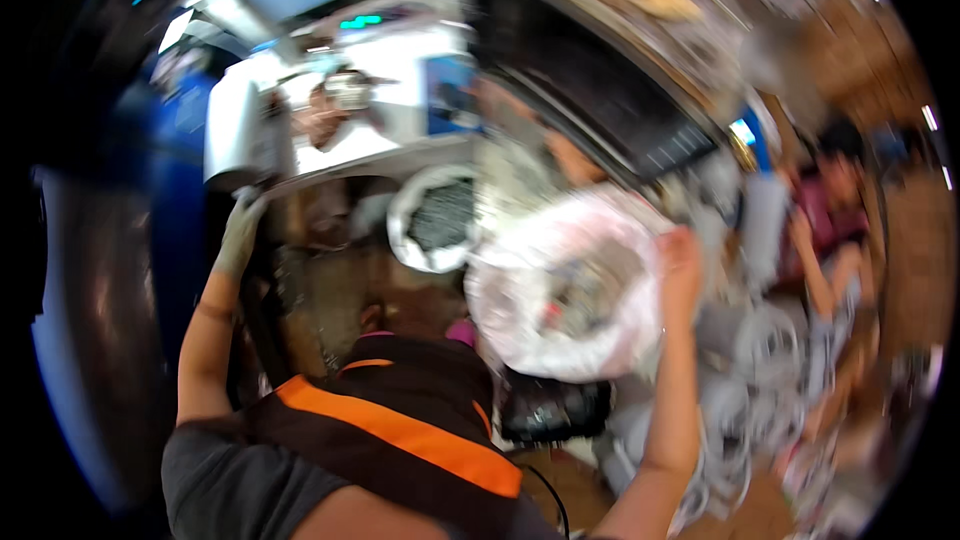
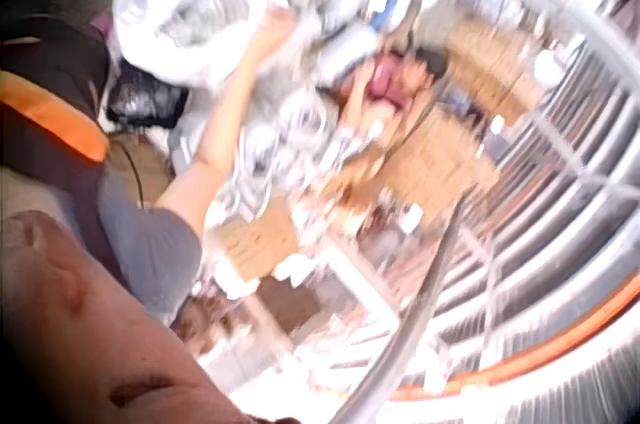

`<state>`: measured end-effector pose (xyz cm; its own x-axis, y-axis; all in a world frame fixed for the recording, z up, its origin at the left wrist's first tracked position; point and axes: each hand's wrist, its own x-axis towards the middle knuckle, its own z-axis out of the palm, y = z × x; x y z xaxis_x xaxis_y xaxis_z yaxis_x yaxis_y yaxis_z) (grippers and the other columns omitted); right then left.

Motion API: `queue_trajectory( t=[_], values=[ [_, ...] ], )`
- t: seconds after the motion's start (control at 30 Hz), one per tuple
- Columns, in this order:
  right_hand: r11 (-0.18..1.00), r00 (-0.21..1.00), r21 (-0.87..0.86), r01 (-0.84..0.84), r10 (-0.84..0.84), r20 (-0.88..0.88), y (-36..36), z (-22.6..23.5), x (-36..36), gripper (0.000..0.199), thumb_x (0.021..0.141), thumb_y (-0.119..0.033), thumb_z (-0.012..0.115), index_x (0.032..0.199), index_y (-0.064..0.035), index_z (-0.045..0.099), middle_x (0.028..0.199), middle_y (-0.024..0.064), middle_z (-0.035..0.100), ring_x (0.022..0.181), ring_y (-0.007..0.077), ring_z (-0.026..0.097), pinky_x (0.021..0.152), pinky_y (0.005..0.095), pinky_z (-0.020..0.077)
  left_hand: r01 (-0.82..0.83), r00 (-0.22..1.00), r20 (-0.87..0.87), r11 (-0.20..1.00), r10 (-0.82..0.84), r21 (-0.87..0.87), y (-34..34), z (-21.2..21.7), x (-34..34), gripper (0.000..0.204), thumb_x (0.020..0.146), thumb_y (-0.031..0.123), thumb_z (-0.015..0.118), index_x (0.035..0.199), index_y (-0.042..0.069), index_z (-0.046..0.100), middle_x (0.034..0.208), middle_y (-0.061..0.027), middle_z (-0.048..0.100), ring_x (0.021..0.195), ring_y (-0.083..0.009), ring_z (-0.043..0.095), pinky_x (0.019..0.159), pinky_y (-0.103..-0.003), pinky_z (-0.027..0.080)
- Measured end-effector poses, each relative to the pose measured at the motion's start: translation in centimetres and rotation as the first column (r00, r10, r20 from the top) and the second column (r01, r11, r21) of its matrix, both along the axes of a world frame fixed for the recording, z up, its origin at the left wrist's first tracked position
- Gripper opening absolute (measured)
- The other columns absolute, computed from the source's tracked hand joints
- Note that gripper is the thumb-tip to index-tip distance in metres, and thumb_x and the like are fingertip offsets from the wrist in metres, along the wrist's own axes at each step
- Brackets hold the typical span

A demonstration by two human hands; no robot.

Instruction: The person removes a white plastic jug from a machine, trims excess material from the opening and a side hole with a handheld tool, presses a small plug into the side hole by hand, and places the jug into a cardboard box.

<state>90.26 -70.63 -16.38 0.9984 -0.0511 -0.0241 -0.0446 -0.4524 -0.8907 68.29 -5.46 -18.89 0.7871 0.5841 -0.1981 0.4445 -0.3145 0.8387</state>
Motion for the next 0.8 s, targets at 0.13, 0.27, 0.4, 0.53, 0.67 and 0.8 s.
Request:
queue_trajectory(
  t=[0.13,0.27,0.4,0.53,0.67,0.8],
  values=[
    [-0.206,-0.145,0.498,-0.842,0.976,0.159,36.3,11.2,-15.8,0.055,0.088,-0.018,0.06,0.136,-0.0054,0.035,0.134,0.0143,0.046,0.121,0.0232,0.047,0.095,0.0325,0.0418,-0.19,0.964,0.0,0.689,0.266,0.699,10.9,12.2,0.0,0.052,0.081,0.033,0.058,0.122,0.001,0.052,0.122,-0.0212,0.056,0.116,-0.0324,0.051,0.099,-0.039,0.039],
    [-0.632,-0.664,0.541,-0.555,0.728,0.17,50.1,24.8,-26.5,0.064,0.082,-0.034,0.066,0.131,-0.0074,0.034,0.105,0.0129,0.057,0.101,0.0254,0.056,0.089,0.0347,0.0412,-0.39,0.904,0.337,0.183,0.263,0.902,20.2,25.8,-4.0,0.053,0.079,0.035,0.063,0.123,0.008,0.049,0.126,-0.0184,0.051,0.116,-0.0361,0.05,0.099,-0.04,0.04],
    [-0.601,-0.594,0.356,-0.716,0.792,0.142,57.0,26.8,-32.3,0.05,0.08,-0.028,0.065,0.118,-0.0077,0.039,0.074,0.0093,0.054,0.071,0.0244,0.057,0.067,0.0362,0.0432,-0.687,0.726,0.656,0.188,0.204,0.702,29.0,29.1,-6.6,0.06,0.079,0.036,0.065,0.128,0.007,0.044,0.122,-0.0193,0.053,0.112,-0.036,0.051,0.097,-0.041,0.041],
    [-0.562,-0.477,0.264,-0.784,0.817,0.324,63.1,30.2,-38.4,0.033,0.081,-0.018,0.058,0.109,-0.0064,0.045,0.073,0.012,0.056,0.069,0.0295,0.058,0.064,0.0398,0.0451,-0.484,0.735,0.664,0.794,0.141,0.367,37.4,28.8,-4.3,0.052,0.08,0.035,0.065,0.116,-0.002,0.055,0.1,-0.0139,0.062,0.095,-0.025,0.059,0.087,-0.033,0.044],
    [-0.764,-0.655,0.284,-0.579,0.643,0.396,65.0,34.2,-40.0,0.034,0.078,-0.026,0.061,0.107,-0.0082,0.056,0.098,0.0183,0.061,0.097,0.0281,0.057,0.084,0.0396,0.0434,-0.255,0.631,0.716,0.952,0.298,-0.172,37.8,24.2,0.0,0.025,0.082,0.033,0.065,0.086,0.009,0.057,0.067,-0.0012,0.057,0.053,-0.0115,0.05,0.049,-0.028,0.041],
    [-0.821,-0.682,-0.138,-0.554,0.352,0.641,63.8,32.5,-47.8,0.034,0.087,-0.034,0.055,0.111,-0.0097,0.062,0.101,0.0174,0.064,0.095,0.0275,0.062,0.085,0.041,0.0472,-0.202,0.614,0.724,0.95,0.313,-0.239,35.3,25.2,2.0,0.022,0.079,0.029,0.066,0.075,0.01,0.056,0.058,-0.0003,0.053,0.045,-0.0112,0.045,0.044,-0.027,0.037]
  ],
)
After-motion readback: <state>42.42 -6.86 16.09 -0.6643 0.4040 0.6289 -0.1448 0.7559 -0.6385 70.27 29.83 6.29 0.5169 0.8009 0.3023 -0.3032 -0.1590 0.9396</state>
